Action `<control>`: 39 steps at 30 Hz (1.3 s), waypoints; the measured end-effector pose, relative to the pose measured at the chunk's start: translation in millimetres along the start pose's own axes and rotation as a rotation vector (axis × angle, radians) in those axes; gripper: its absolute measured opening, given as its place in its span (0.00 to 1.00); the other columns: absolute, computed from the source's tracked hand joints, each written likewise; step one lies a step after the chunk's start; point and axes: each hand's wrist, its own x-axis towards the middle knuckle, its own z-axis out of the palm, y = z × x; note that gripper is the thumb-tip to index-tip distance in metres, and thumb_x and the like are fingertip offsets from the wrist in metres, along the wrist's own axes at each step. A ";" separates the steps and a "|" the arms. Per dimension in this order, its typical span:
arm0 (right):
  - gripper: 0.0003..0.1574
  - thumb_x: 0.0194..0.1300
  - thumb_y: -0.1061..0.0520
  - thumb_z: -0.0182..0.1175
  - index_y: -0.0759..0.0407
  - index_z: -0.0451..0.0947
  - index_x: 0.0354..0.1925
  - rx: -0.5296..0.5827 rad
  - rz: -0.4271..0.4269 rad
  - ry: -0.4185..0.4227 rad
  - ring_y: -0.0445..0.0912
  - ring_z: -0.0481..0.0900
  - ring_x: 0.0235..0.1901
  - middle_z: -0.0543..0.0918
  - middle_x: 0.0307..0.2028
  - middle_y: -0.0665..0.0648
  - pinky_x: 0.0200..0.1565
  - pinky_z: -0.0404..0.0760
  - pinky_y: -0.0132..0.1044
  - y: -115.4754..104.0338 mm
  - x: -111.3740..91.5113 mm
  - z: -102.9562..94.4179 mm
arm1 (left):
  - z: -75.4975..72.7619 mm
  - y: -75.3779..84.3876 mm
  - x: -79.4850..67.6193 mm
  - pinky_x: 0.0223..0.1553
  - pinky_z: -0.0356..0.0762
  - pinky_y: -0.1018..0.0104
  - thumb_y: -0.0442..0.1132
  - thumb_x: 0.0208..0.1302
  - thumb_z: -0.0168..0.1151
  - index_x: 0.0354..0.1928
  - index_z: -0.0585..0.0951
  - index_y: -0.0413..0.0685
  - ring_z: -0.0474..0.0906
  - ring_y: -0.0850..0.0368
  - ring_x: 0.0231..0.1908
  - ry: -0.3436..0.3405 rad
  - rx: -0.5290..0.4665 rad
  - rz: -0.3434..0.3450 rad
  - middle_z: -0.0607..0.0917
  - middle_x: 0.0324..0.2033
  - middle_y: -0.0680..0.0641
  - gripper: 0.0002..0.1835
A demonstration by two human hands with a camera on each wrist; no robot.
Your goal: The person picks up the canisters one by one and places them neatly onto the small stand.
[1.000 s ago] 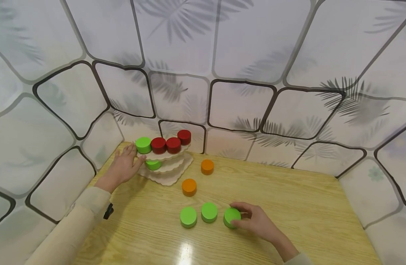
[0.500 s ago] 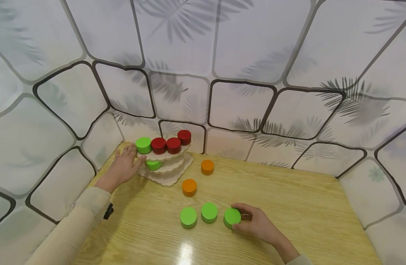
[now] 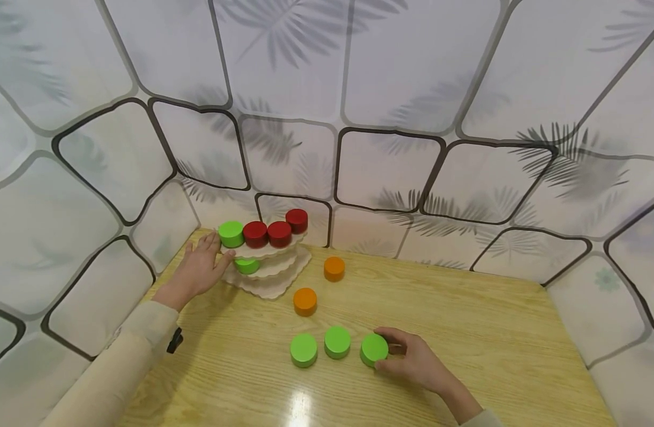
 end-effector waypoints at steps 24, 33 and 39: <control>0.38 0.65 0.55 0.75 0.70 0.75 0.67 -0.075 -0.055 0.145 0.40 0.85 0.53 0.85 0.58 0.65 0.54 0.85 0.32 -14.9 13.3 1.0 | -0.4 -1.0 1.1 0.77 0.38 0.23 0.58 0.86 0.35 0.80 0.48 0.24 0.44 0.25 0.81 -0.018 -0.008 -0.006 0.50 0.81 0.26 0.43; 0.36 0.65 0.56 0.75 0.68 0.76 0.66 -0.058 -0.041 0.223 0.50 0.85 0.54 0.85 0.57 0.64 0.55 0.86 0.38 -31.3 30.8 4.9 | -0.3 -1.3 0.9 0.77 0.38 0.23 0.59 0.86 0.34 0.81 0.48 0.24 0.44 0.25 0.81 -0.020 -0.009 -0.005 0.50 0.81 0.26 0.44; 0.35 0.65 0.58 0.75 0.66 0.76 0.66 -0.057 -0.066 0.234 0.51 0.85 0.54 0.86 0.57 0.63 0.56 0.86 0.38 -39.5 45.1 10.8 | 0.4 -0.7 0.3 0.77 0.39 0.23 0.60 0.86 0.33 0.81 0.48 0.25 0.45 0.25 0.81 -0.017 -0.001 -0.004 0.50 0.81 0.26 0.44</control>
